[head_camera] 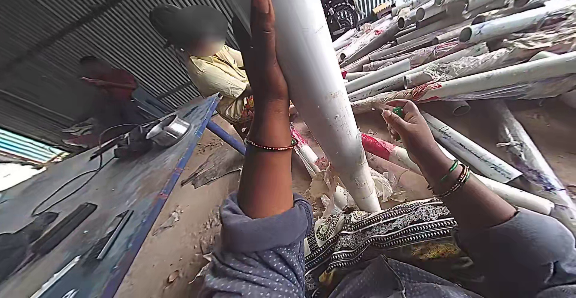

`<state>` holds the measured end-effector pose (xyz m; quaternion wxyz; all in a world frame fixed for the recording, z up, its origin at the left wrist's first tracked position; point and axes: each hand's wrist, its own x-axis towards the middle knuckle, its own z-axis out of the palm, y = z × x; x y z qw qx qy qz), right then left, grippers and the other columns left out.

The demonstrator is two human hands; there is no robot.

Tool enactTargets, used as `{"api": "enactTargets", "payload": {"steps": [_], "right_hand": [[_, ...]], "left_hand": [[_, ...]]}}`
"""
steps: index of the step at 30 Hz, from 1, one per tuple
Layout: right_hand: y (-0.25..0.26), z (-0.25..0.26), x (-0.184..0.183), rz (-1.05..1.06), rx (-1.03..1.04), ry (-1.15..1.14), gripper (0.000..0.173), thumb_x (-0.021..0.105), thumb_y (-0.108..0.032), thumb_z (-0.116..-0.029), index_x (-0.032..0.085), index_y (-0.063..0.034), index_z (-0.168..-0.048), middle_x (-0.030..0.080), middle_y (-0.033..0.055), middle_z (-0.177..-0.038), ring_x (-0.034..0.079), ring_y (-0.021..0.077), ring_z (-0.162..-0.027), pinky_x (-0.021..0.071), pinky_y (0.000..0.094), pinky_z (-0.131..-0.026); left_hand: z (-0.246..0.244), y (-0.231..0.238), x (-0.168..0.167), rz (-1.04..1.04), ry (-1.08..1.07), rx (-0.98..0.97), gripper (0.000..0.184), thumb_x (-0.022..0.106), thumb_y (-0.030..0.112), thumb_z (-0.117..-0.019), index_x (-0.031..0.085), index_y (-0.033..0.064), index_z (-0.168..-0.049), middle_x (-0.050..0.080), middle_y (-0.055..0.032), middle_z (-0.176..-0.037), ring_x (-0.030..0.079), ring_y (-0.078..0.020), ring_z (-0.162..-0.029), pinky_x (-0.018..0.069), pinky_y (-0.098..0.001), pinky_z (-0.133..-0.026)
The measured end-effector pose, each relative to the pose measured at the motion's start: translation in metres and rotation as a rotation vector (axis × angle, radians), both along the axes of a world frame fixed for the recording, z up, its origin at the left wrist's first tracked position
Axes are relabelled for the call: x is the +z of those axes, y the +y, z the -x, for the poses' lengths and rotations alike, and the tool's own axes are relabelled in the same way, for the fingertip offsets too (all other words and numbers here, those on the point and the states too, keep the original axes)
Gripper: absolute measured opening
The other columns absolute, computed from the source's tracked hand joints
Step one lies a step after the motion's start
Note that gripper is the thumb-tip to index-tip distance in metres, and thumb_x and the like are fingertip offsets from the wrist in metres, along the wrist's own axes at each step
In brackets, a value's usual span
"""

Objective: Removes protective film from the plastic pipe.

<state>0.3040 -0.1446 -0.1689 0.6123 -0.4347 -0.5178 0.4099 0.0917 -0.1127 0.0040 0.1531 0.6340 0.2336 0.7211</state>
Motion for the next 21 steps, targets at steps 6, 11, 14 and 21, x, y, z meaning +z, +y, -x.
{"api": "enactTargets", "payload": {"steps": [6,11,14,21], "right_hand": [[0.010,0.024,0.025,-0.203,-0.007,0.129,0.025,0.050,-0.025,-0.1068,0.051,-0.0096,-0.126,0.064,-0.0065,-0.090,0.056,-0.0045,-0.064,0.0477,0.0124,-0.059],[0.009,0.005,0.000,-0.078,-0.089,0.151,0.026,0.040,-0.035,-0.1111,0.056,-0.0153,-0.112,0.056,-0.0096,-0.075,0.048,-0.0040,-0.056,0.0421,0.0126,-0.052],[0.017,-0.017,-0.007,0.060,-0.067,0.401,0.034,0.039,-0.049,-0.1090,0.054,-0.0186,-0.102,0.051,-0.0085,-0.073,0.046,-0.0012,-0.054,0.0410,0.0127,-0.051],[0.023,-0.046,-0.013,0.154,0.155,0.717,0.032,0.034,-0.039,-0.1077,0.050,-0.0224,-0.085,0.058,-0.0059,-0.076,0.055,0.0031,-0.060,0.0444,0.0163,-0.053]], "left_hand": [[-0.042,-0.019,0.003,0.008,-0.004,0.000,0.057,0.060,0.027,-0.0950,0.040,-0.0058,-0.137,0.063,-0.0094,-0.106,0.067,-0.0117,-0.093,0.0595,-0.0286,-0.083],[-0.064,-0.035,0.003,0.019,0.011,-0.046,0.063,0.066,0.024,-0.0901,0.038,-0.0046,-0.138,0.060,-0.0077,-0.105,0.066,-0.0096,-0.091,0.0594,-0.0257,-0.079],[-0.064,-0.029,0.001,-0.051,0.023,-0.089,0.052,0.062,0.022,-0.0935,0.040,-0.0050,-0.132,0.060,-0.0062,-0.104,0.065,-0.0098,-0.094,0.0586,-0.0274,-0.084],[-0.047,-0.014,0.000,-0.088,0.090,-0.089,0.052,0.046,0.033,-0.1048,0.033,-0.0030,-0.140,0.059,-0.0087,-0.118,0.064,-0.0138,-0.108,0.0548,-0.0331,-0.100]]}}
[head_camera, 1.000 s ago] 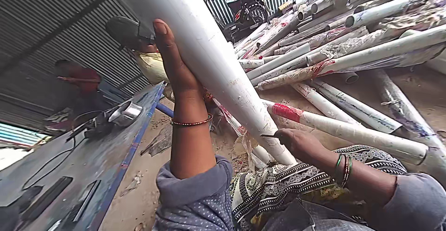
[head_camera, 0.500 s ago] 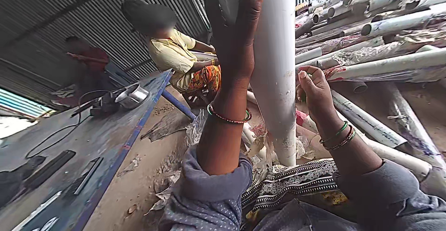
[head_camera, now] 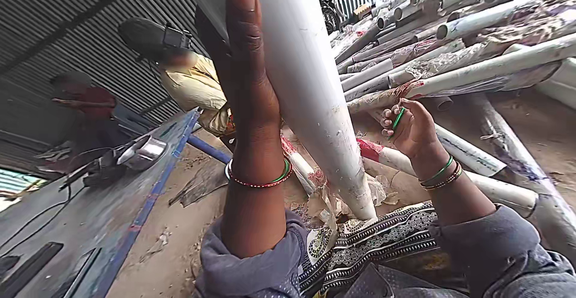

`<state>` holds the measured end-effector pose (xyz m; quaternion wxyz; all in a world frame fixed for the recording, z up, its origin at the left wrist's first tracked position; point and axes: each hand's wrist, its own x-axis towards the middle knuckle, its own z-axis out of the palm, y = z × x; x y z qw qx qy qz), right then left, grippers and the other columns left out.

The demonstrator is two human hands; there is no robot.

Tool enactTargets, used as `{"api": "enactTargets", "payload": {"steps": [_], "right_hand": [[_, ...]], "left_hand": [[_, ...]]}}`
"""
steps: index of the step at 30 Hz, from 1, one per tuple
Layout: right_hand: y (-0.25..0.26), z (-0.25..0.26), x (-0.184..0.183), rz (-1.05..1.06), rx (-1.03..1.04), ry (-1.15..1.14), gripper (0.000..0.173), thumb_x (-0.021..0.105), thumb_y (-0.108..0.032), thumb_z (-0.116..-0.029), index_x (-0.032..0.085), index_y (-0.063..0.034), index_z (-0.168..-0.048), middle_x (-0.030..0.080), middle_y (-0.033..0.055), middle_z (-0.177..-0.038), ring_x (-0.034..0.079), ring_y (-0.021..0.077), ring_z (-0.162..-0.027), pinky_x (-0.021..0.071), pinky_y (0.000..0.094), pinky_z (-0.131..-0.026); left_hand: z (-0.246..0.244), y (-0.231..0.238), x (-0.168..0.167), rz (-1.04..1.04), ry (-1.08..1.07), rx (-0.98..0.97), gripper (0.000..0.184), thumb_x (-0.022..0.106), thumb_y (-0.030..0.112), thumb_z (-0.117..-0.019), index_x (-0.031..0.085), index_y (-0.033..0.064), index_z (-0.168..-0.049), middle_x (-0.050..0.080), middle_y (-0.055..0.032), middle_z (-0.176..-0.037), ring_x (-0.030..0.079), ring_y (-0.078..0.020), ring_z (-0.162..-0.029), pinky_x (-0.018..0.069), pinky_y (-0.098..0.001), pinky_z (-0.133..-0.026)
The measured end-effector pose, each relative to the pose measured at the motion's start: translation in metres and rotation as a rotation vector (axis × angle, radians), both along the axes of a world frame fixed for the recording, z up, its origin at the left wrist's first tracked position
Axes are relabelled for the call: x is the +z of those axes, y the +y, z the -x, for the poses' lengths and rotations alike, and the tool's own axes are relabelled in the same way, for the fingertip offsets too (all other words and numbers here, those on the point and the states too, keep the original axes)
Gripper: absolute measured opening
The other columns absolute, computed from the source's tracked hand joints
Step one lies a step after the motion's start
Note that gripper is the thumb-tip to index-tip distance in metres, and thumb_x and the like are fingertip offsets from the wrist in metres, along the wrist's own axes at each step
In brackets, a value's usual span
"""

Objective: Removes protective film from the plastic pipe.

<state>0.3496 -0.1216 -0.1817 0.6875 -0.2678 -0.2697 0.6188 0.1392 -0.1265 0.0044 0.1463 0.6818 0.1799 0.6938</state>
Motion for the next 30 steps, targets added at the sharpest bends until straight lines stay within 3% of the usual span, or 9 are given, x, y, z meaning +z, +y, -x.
{"api": "enactTargets", "payload": {"steps": [5,10,13,17,19,21,24,28,30], "right_hand": [[0.011,-0.007,-0.003,0.061,0.068,0.165,0.032,0.029,-0.037,-0.1081,0.050,-0.0210,-0.089,0.062,-0.0029,-0.077,0.058,0.0064,-0.059,0.0476,0.0189,-0.051],[0.002,-0.001,0.002,0.065,0.066,0.163,0.030,0.031,-0.036,-0.1090,0.051,-0.0193,-0.093,0.061,-0.0027,-0.078,0.055,0.0050,-0.057,0.0459,0.0175,-0.050],[-0.001,0.003,0.006,0.080,0.017,0.150,0.024,0.036,-0.025,-0.1067,0.052,-0.0152,-0.092,0.060,-0.0007,-0.080,0.053,0.0051,-0.055,0.0456,0.0166,-0.050],[-0.005,0.007,0.013,0.150,-0.062,0.196,0.025,0.030,-0.014,-0.1102,0.042,-0.0061,-0.131,0.075,0.0139,-0.104,0.077,0.0236,-0.083,0.0635,0.0360,-0.073],[-0.005,0.010,0.012,0.136,-0.073,0.208,0.029,0.026,-0.012,-0.1105,0.040,-0.0052,-0.135,0.075,0.0161,-0.108,0.077,0.0271,-0.089,0.0636,0.0392,-0.078],[-0.005,0.012,0.013,0.124,-0.084,0.210,0.024,0.030,-0.010,-0.1102,0.042,-0.0059,-0.131,0.074,0.0124,-0.100,0.076,0.0220,-0.081,0.0635,0.0350,-0.075],[-0.008,0.016,0.015,0.067,-0.130,0.100,0.020,0.038,-0.002,-0.1052,0.050,-0.0097,-0.120,0.066,0.0011,-0.079,0.058,0.0060,-0.054,0.0533,0.0204,-0.054],[-0.017,0.020,0.009,-0.329,-0.113,-0.314,0.022,0.044,-0.024,-0.1071,0.055,-0.0155,-0.125,0.066,-0.0064,-0.092,0.053,-0.0008,-0.061,0.0452,0.0137,-0.055],[-0.020,0.023,0.008,-0.508,-0.117,-0.525,0.051,0.059,-0.052,-0.0986,0.047,-0.0176,-0.134,0.066,-0.0112,-0.107,0.056,-0.0042,-0.072,0.0469,0.0119,-0.061]], "left_hand": [[-0.008,-0.007,0.001,0.008,0.016,0.022,0.046,0.040,0.031,-0.1067,0.031,-0.0010,-0.139,0.059,-0.0047,-0.115,0.064,-0.0093,-0.106,0.0549,-0.0292,-0.098],[-0.016,-0.009,0.000,-0.002,0.020,-0.017,0.057,0.048,0.037,-0.1039,0.029,-0.0014,-0.141,0.059,-0.0066,-0.118,0.064,-0.0113,-0.107,0.0556,-0.0315,-0.098],[-0.017,-0.011,0.000,0.020,0.016,-0.005,0.062,0.049,0.039,-0.1031,0.026,-0.0019,-0.143,0.058,-0.0070,-0.120,0.064,-0.0107,-0.108,0.0559,-0.0306,-0.098],[-0.013,-0.008,-0.001,0.031,0.005,0.013,0.063,0.048,0.040,-0.1032,0.026,-0.0020,-0.145,0.059,-0.0080,-0.122,0.064,-0.0117,-0.109,0.0557,-0.0310,-0.099],[-0.010,-0.007,-0.001,0.043,0.011,0.025,0.066,0.047,0.041,-0.1032,0.024,-0.0016,-0.147,0.057,-0.0082,-0.125,0.063,-0.0114,-0.113,0.0544,-0.0306,-0.101],[-0.009,-0.007,-0.001,0.045,0.000,0.022,0.064,0.048,0.041,-0.1030,0.026,-0.0015,-0.146,0.058,-0.0087,-0.124,0.063,-0.0126,-0.112,0.0548,-0.0318,-0.100],[-0.013,-0.009,-0.001,0.048,-0.007,0.042,0.062,0.049,0.039,-0.1029,0.028,-0.0017,-0.144,0.059,-0.0072,-0.121,0.065,-0.0109,-0.107,0.0568,-0.0306,-0.096],[-0.022,-0.006,0.001,0.019,-0.048,0.037,0.046,0.054,0.028,-0.1008,0.039,-0.0028,-0.132,0.061,-0.0057,-0.108,0.066,-0.0095,-0.097,0.0588,-0.0289,-0.088],[-0.027,-0.003,0.003,0.057,-0.054,0.017,0.052,0.058,0.023,-0.0967,0.039,-0.0056,-0.135,0.061,-0.0074,-0.106,0.066,-0.0098,-0.095,0.0581,-0.0268,-0.086]]}}
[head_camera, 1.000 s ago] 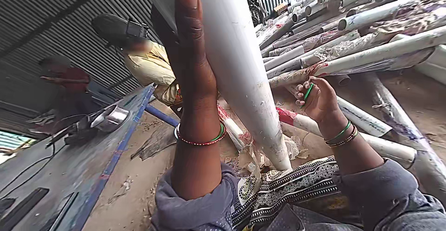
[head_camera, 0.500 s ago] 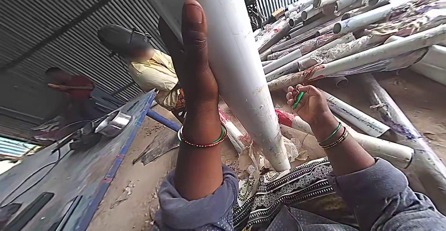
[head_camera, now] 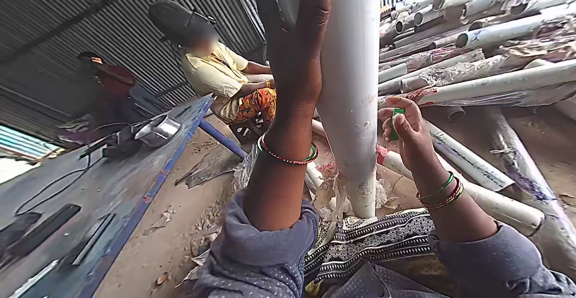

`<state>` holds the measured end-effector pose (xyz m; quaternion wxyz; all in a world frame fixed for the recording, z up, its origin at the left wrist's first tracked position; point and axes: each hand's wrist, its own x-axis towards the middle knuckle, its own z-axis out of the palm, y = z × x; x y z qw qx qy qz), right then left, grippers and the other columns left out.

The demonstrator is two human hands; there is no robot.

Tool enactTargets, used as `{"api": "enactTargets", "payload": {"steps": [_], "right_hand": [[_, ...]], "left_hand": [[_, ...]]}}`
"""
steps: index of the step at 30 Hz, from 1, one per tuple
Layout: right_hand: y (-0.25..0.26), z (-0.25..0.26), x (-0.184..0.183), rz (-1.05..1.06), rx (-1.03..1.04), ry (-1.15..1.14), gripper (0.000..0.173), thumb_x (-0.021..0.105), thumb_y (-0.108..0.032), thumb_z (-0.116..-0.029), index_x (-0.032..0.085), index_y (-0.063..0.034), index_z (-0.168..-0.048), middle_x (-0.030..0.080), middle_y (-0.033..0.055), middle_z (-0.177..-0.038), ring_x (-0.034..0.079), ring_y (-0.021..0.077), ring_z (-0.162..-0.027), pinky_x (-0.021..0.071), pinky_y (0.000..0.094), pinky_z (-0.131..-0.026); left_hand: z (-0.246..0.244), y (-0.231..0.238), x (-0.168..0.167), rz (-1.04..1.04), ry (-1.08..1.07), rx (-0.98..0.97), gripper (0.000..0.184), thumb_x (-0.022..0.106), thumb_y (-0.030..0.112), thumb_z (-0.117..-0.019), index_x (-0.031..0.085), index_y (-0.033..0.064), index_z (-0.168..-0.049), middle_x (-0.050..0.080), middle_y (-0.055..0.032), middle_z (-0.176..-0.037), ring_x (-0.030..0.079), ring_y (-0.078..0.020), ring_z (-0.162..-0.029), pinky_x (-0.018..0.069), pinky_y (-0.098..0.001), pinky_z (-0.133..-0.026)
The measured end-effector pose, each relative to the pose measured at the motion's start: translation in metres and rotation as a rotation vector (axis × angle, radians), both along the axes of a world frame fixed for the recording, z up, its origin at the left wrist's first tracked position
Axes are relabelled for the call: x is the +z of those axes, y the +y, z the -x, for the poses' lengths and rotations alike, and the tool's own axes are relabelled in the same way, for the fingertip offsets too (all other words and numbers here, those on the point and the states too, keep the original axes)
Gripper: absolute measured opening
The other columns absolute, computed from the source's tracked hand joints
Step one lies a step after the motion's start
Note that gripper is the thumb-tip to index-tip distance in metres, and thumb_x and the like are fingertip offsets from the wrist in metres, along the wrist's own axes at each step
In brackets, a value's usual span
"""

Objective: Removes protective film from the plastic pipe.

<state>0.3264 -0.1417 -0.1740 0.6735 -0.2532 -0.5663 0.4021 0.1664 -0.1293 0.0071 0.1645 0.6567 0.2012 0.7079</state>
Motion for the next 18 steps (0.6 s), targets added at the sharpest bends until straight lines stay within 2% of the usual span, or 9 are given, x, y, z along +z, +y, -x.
{"api": "enactTargets", "payload": {"steps": [3,6,7,9,11,12,13,16,18], "right_hand": [[-0.004,0.008,-0.002,-0.062,-0.069,-0.168,0.091,0.071,-0.072,-0.0789,0.042,-0.0148,-0.143,0.061,-0.0076,-0.121,0.061,-0.0024,-0.094,0.0532,0.0171,-0.077],[-0.004,0.007,-0.003,-0.031,-0.114,-0.241,0.118,0.078,-0.076,-0.0673,0.029,-0.0114,-0.153,0.056,-0.0033,-0.135,0.059,0.0000,-0.117,0.0545,0.0226,-0.095],[-0.003,0.004,-0.002,-0.013,-0.103,-0.234,0.126,0.080,-0.077,-0.0637,0.023,-0.0111,-0.155,0.056,-0.0051,-0.136,0.059,-0.0008,-0.119,0.0544,0.0217,-0.097],[-0.004,-0.005,-0.001,-0.005,-0.085,-0.225,0.131,0.083,-0.075,-0.0603,0.017,-0.0109,-0.154,0.057,-0.0097,-0.131,0.060,-0.0035,-0.117,0.0542,0.0185,-0.097],[-0.005,-0.016,-0.002,-0.011,-0.074,-0.216,0.127,0.085,-0.072,-0.0608,0.017,-0.0140,-0.152,0.057,-0.0136,-0.129,0.059,-0.0047,-0.117,0.0536,0.0172,-0.097],[-0.005,-0.020,-0.003,-0.015,-0.095,-0.211,0.125,0.085,-0.071,-0.0608,0.019,-0.0142,-0.150,0.057,-0.0147,-0.128,0.059,-0.0051,-0.115,0.0537,0.0168,-0.096],[-0.004,-0.023,-0.005,-0.024,-0.117,-0.193,0.122,0.085,-0.070,-0.0618,0.021,-0.0130,-0.149,0.058,-0.0146,-0.126,0.060,-0.0047,-0.114,0.0540,0.0171,-0.096],[-0.002,-0.027,-0.010,-0.066,-0.151,-0.147,0.105,0.084,-0.068,-0.0654,0.032,-0.0153,-0.139,0.062,-0.0174,-0.118,0.063,-0.0046,-0.108,0.0556,0.0190,-0.093],[0.003,-0.033,-0.014,-0.117,-0.135,-0.139,0.087,0.083,-0.066,-0.0699,0.042,-0.0210,-0.133,0.066,-0.0199,-0.113,0.065,-0.0042,-0.104,0.0569,0.0205,-0.091]], "left_hand": [[-0.010,0.000,0.004,0.132,0.020,0.040,0.043,0.065,0.015,-0.0903,0.046,-0.0017,-0.125,0.058,-0.0035,-0.092,0.064,-0.0061,-0.082,0.0571,-0.0240,-0.076],[-0.006,0.046,-0.008,0.189,0.120,-0.052,0.010,0.067,0.006,-0.0916,0.060,0.0094,-0.087,0.058,0.0034,-0.073,0.061,-0.0034,-0.070,0.0543,-0.0242,-0.071],[0.007,0.113,-0.041,-0.215,0.210,-0.177,0.007,0.060,0.010,-0.0998,0.067,0.0088,-0.099,0.063,0.0058,-0.085,0.064,-0.0007,-0.081,0.0568,-0.0224,-0.073],[0.003,0.170,-0.074,-0.437,0.246,-0.286,0.021,0.053,0.019,-0.1056,0.067,0.0061,-0.115,0.068,0.0020,-0.101,0.066,-0.0036,-0.095,0.0584,-0.0258,-0.081],[-0.019,0.117,-0.078,-0.218,0.173,-0.383,0.028,0.055,0.012,-0.1037,0.057,-0.0040,-0.126,0.065,-0.0092,-0.108,0.066,-0.0096,-0.100,0.0578,-0.0281,-0.086],[-0.031,0.044,-0.051,0.283,0.078,-0.387,0.031,0.059,0.005,-0.0995,0.055,0.0034,-0.130,0.064,-0.0104,-0.112,0.065,-0.0122,-0.102,0.0547,-0.0319,-0.095],[-0.032,0.010,-0.044,0.394,0.100,-0.394,0.046,0.058,0.009,-0.1002,0.047,0.0052,-0.145,0.061,-0.0129,-0.127,0.062,-0.0138,-0.113,0.0522,-0.0335,-0.102],[0.002,-0.010,-0.094,0.384,0.266,-0.222,0.056,0.057,0.029,-0.1020,0.045,0.0042,-0.150,0.055,-0.0147,-0.145,0.056,-0.0191,-0.129,0.0486,-0.0377,-0.105],[0.030,-0.015,-0.140,0.481,0.344,0.023,0.054,0.057,0.042,-0.1010,0.054,0.0063,-0.141,0.066,-0.0105,-0.129,0.065,-0.0187,-0.109,0.0538,-0.0372,-0.089]]}}
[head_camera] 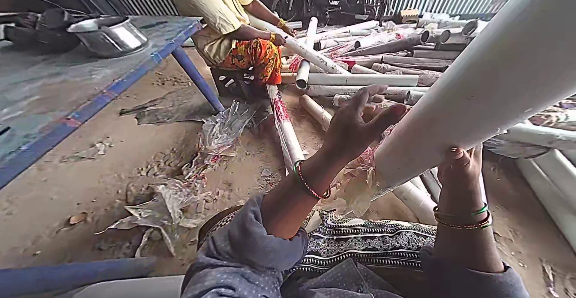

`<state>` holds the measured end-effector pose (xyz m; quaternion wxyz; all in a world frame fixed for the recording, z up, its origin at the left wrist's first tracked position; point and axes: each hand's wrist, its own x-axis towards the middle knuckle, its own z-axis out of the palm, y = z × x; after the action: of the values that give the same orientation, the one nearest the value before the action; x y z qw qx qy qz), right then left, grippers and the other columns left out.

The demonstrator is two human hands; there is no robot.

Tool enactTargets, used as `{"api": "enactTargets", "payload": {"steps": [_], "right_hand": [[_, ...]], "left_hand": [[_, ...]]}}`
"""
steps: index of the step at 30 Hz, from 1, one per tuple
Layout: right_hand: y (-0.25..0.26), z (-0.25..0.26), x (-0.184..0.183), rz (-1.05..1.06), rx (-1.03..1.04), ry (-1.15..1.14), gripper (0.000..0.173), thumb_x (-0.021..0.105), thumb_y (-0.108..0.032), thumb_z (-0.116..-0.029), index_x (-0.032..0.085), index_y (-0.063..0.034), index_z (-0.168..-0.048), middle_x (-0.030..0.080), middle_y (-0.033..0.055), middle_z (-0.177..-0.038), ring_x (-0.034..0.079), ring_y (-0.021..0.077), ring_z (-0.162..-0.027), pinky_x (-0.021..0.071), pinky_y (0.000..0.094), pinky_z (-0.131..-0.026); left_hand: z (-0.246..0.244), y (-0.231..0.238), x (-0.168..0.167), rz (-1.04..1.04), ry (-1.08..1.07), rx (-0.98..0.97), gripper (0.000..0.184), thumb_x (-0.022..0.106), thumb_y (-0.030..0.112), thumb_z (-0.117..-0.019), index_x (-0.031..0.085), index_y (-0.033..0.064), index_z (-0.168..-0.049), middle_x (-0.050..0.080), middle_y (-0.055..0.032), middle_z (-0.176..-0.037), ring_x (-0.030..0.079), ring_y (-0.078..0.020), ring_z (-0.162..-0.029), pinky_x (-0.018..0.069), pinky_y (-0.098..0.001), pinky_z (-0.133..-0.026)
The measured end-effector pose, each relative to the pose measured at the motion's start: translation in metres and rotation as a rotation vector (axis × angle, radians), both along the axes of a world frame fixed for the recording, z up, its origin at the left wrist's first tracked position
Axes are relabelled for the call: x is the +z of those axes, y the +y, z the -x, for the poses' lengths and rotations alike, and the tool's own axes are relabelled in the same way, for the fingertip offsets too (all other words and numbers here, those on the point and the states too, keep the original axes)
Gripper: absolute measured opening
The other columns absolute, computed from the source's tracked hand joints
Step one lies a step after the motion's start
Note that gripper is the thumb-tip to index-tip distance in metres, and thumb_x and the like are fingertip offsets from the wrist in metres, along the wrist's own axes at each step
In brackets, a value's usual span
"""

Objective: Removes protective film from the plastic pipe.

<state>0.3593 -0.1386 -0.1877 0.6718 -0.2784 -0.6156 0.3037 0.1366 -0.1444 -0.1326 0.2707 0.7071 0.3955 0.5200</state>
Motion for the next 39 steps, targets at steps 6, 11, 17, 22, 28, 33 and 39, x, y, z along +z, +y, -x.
{"api": "enactTargets", "payload": {"steps": [6,11,17,22,28,33,39], "right_hand": [[0.013,-0.012,-0.015,-0.071,0.008,0.022,0.063,0.075,-0.064,-0.0807,0.051,-0.0268,-0.125,0.069,-0.0214,-0.109,0.066,-0.0047,-0.104,0.0562,0.0226,-0.092],[0.009,-0.004,-0.014,-0.115,0.049,0.126,0.046,0.069,-0.064,-0.0851,0.067,-0.0268,-0.112,0.075,-0.0158,-0.102,0.070,-0.0015,-0.098,0.0582,0.0240,-0.088],[0.006,0.001,-0.013,-0.206,0.011,0.034,0.038,0.055,-0.063,-0.0944,0.074,-0.0341,-0.110,0.075,-0.0193,-0.104,0.068,-0.0068,-0.101,0.0551,0.0183,-0.090],[0.009,-0.014,-0.034,-0.152,-0.138,0.116,0.043,0.057,-0.065,-0.0936,0.067,-0.0261,-0.108,0.073,-0.0145,-0.100,0.068,-0.0001,-0.101,0.0558,0.0260,-0.091],[-0.002,0.003,-0.024,-0.204,-0.120,0.000,0.030,0.054,-0.055,-0.0998,0.072,-0.0319,-0.102,0.074,-0.0176,-0.099,0.067,-0.0059,-0.100,0.0540,0.0183,-0.089],[-0.009,0.015,-0.022,-0.224,-0.097,-0.011,0.028,0.053,-0.050,-0.1019,0.073,-0.0311,-0.103,0.074,-0.0185,-0.100,0.066,-0.0078,-0.101,0.0526,0.0153,-0.089],[-0.011,0.008,-0.024,-0.237,0.057,-0.011,0.032,0.051,-0.049,-0.1028,0.071,-0.0272,-0.115,0.074,-0.0147,-0.109,0.065,-0.0036,-0.110,0.0512,0.0196,-0.097]], "left_hand": [[0.009,-0.022,-0.086,0.172,0.329,0.085,0.085,0.062,0.073,-0.0821,0.065,0.0026,-0.128,0.068,-0.0193,-0.120,0.064,-0.0353,-0.114,0.0501,-0.0557,-0.094],[-0.009,-0.024,-0.086,0.164,0.527,0.019,0.077,0.068,0.067,-0.0817,0.065,-0.0004,-0.119,0.069,-0.0211,-0.109,0.065,-0.0382,-0.107,0.0474,-0.0551,-0.092],[0.007,-0.003,-0.102,0.060,0.450,-0.231,0.041,0.060,0.037,-0.0995,0.063,-0.0026,-0.091,0.064,-0.0179,-0.076,0.067,-0.0353,-0.075,0.0484,-0.0527,-0.067],[0.035,0.029,-0.117,0.178,0.299,-0.487,0.027,0.057,0.025,-0.1027,0.065,-0.0005,-0.097,0.062,-0.0099,-0.077,0.061,-0.0217,-0.072,0.0468,-0.0450,-0.067],[0.042,0.045,-0.147,0.011,0.231,-0.437,0.024,0.057,0.019,-0.0994,0.067,-0.0008,-0.090,0.063,-0.0096,-0.072,0.061,-0.0208,-0.066,0.0466,-0.0427,-0.060],[0.052,0.029,-0.136,0.115,0.282,-0.440,0.023,0.056,0.021,-0.1007,0.066,0.0004,-0.096,0.063,-0.0104,-0.077,0.062,-0.0231,-0.073,0.0467,-0.0455,-0.065],[0.068,0.013,-0.103,0.128,0.219,-0.314,0.061,0.069,0.057,-0.0836,0.066,0.0152,-0.129,0.065,-0.0012,-0.107,0.061,-0.0113,-0.097,0.0524,-0.0357,-0.081]]}}
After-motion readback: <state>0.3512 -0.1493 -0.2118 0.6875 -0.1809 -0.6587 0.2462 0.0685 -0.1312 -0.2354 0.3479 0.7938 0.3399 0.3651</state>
